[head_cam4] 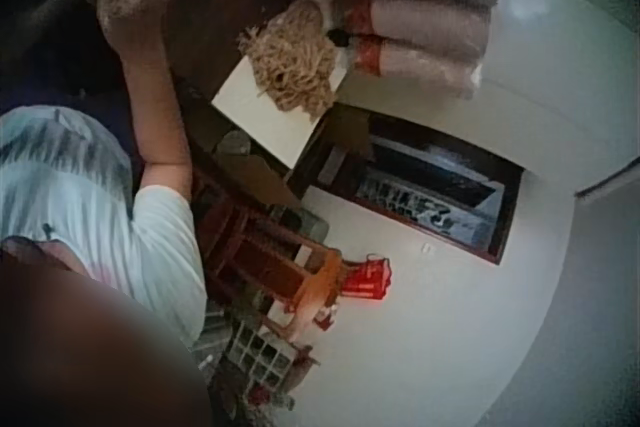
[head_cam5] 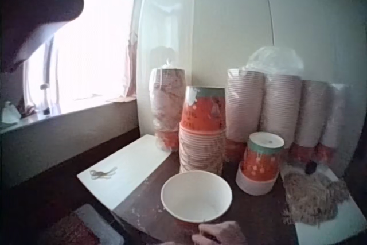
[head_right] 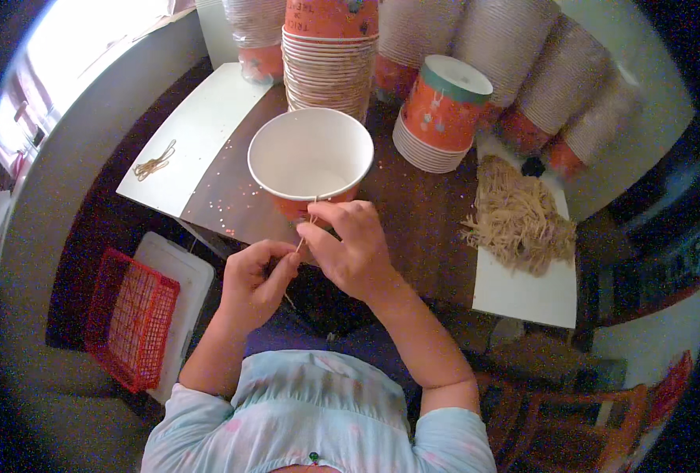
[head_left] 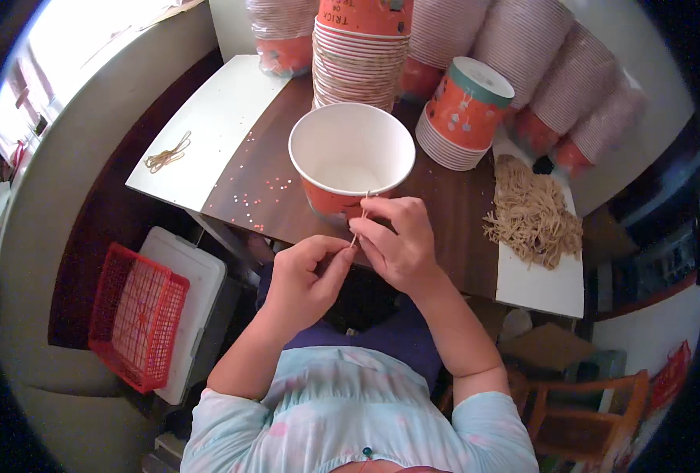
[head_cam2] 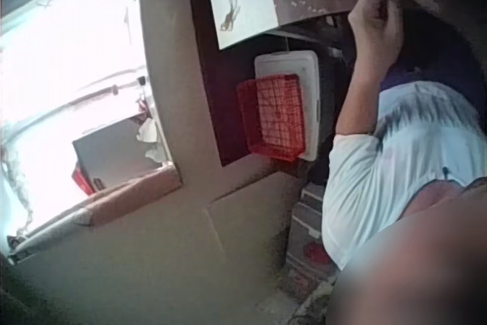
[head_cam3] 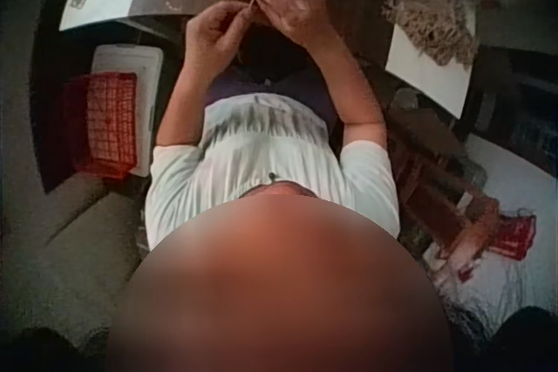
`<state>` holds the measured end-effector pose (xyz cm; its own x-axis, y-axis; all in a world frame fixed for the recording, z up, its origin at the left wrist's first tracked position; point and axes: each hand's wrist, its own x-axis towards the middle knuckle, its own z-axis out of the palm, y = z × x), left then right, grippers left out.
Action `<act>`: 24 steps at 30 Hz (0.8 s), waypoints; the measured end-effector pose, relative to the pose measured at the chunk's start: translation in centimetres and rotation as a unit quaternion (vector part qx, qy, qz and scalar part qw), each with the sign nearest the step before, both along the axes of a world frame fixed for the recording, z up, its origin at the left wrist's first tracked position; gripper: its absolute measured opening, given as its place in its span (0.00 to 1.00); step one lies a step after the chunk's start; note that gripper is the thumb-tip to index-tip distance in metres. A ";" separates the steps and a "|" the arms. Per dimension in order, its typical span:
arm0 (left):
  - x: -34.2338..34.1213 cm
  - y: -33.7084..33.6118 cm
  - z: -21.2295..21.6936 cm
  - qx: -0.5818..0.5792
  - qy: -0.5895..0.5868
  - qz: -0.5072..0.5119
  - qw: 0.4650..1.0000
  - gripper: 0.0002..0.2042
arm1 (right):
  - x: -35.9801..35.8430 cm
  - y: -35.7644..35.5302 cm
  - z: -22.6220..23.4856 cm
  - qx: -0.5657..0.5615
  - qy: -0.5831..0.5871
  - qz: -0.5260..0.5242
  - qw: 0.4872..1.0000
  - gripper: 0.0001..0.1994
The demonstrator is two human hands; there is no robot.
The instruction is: Attaching elastic strings to paper buckets for handles.
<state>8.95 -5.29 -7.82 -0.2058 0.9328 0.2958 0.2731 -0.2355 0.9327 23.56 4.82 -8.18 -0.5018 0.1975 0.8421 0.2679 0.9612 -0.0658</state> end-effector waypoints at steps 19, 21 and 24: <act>-1.7 -2.7 3.4 -0.128 -0.120 -0.297 0.939 0.12 | 4.4 3.1 2.9 -0.140 0.009 0.041 0.989 0.09; -5.1 -2.3 2.0 -0.192 -0.045 -0.314 0.929 0.17 | 6.6 3.3 3.8 -0.226 0.001 0.062 0.972 0.09; -10.0 -3.0 -0.2 -0.276 0.002 -0.283 0.918 0.15 | 10.1 4.2 4.4 -0.288 -0.003 0.075 0.955 0.10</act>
<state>-1.01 -8.30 -8.01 0.3593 0.8979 -0.2542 0.2565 0.1669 0.9520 33.62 9.03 -3.77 -0.5650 0.5519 0.6133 0.1311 0.7939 -0.5937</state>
